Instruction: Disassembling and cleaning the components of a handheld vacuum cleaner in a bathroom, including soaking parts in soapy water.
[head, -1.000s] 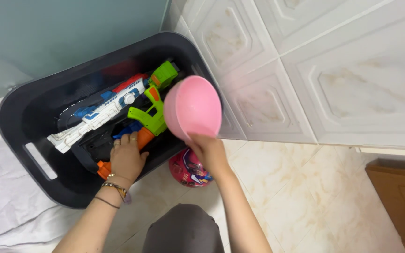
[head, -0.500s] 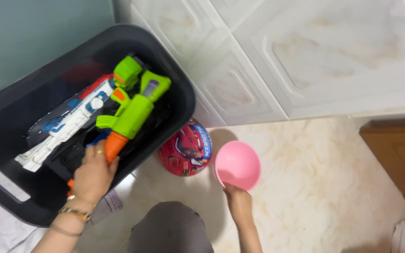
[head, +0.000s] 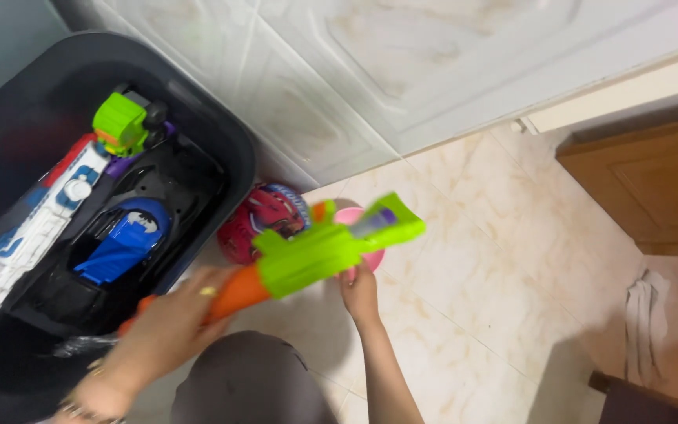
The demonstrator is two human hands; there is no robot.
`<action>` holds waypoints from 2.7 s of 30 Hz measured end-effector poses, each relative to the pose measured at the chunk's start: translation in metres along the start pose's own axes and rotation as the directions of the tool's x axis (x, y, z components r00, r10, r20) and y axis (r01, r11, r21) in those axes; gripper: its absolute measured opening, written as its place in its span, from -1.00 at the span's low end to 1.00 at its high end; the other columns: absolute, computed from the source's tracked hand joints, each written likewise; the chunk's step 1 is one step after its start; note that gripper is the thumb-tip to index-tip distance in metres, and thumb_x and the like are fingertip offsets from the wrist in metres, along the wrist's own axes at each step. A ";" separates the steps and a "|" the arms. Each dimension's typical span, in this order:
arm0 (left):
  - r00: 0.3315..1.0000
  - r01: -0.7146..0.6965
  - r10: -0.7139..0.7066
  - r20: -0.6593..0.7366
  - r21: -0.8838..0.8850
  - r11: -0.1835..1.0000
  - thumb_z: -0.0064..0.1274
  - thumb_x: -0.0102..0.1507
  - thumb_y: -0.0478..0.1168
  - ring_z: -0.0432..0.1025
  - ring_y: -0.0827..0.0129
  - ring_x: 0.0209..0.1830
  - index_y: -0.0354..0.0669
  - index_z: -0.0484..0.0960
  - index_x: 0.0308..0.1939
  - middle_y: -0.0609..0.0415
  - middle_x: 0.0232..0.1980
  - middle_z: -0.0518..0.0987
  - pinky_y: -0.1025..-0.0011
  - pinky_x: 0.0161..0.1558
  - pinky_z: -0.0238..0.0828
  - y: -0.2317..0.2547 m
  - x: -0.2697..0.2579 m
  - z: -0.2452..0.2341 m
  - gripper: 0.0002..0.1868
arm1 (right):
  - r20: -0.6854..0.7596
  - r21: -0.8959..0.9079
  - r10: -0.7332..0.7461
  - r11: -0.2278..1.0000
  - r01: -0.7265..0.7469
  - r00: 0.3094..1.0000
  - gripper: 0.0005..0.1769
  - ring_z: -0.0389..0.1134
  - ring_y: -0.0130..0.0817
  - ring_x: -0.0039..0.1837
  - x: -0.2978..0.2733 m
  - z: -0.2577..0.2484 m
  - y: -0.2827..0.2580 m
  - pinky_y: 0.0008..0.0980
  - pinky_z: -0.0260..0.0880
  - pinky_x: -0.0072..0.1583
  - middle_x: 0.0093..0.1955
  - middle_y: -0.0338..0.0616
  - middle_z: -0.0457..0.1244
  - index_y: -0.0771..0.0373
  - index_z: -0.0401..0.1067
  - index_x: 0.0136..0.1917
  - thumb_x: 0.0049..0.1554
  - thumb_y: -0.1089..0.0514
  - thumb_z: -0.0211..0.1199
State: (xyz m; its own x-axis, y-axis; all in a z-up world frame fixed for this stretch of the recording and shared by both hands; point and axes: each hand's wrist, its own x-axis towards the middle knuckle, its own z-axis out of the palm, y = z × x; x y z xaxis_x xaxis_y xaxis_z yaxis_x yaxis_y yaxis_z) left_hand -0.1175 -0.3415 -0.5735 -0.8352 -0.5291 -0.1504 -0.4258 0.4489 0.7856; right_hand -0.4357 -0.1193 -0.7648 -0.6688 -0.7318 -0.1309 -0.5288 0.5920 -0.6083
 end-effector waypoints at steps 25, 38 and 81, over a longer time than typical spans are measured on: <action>0.995 0.096 -0.102 -0.013 -0.234 0.968 0.11 0.25 -0.10 0.41 0.02 0.28 -0.21 0.50 0.25 -0.16 0.25 0.56 0.15 0.28 0.31 -0.018 0.036 0.083 -0.49 | -0.136 0.837 0.507 0.519 -0.175 0.851 -0.30 0.42 -0.27 0.04 0.127 0.067 -0.010 -0.36 0.50 0.02 0.11 0.06 0.34 0.44 0.26 0.35 0.10 0.01 0.40; 0.672 0.701 -0.565 -0.479 0.168 0.693 0.47 -0.09 -0.01 0.16 -0.13 0.46 -0.19 0.30 0.46 -0.20 0.44 0.31 0.07 0.37 0.22 -0.179 -0.047 0.025 0.09 | 0.147 0.458 0.427 0.770 -0.445 0.892 -0.09 0.29 -0.16 0.32 0.136 0.024 -0.039 -0.16 0.49 0.08 0.45 0.07 0.16 0.21 0.03 0.57 0.12 -0.20 0.28; 0.880 0.372 -0.301 -0.368 0.140 0.918 0.21 0.15 -0.10 0.57 -0.07 -0.29 -0.01 0.67 0.06 -0.13 -0.28 0.67 0.06 -0.24 0.51 -0.125 -0.022 -0.010 -0.61 | 0.154 0.500 -0.099 0.866 0.009 0.983 -0.65 0.33 -0.38 0.07 0.004 0.008 -0.196 -0.47 0.36 0.09 0.11 -0.03 0.27 0.28 0.43 0.30 0.25 0.24 0.28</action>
State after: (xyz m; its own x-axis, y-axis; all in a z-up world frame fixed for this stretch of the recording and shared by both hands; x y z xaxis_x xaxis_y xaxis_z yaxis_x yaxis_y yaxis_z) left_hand -0.0426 -0.3933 -0.6629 -0.4790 -0.8653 -0.1478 -0.7501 0.3160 0.5810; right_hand -0.3308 -0.2410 -0.6524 -0.5245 -0.8303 -0.1887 -0.2028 0.3370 -0.9194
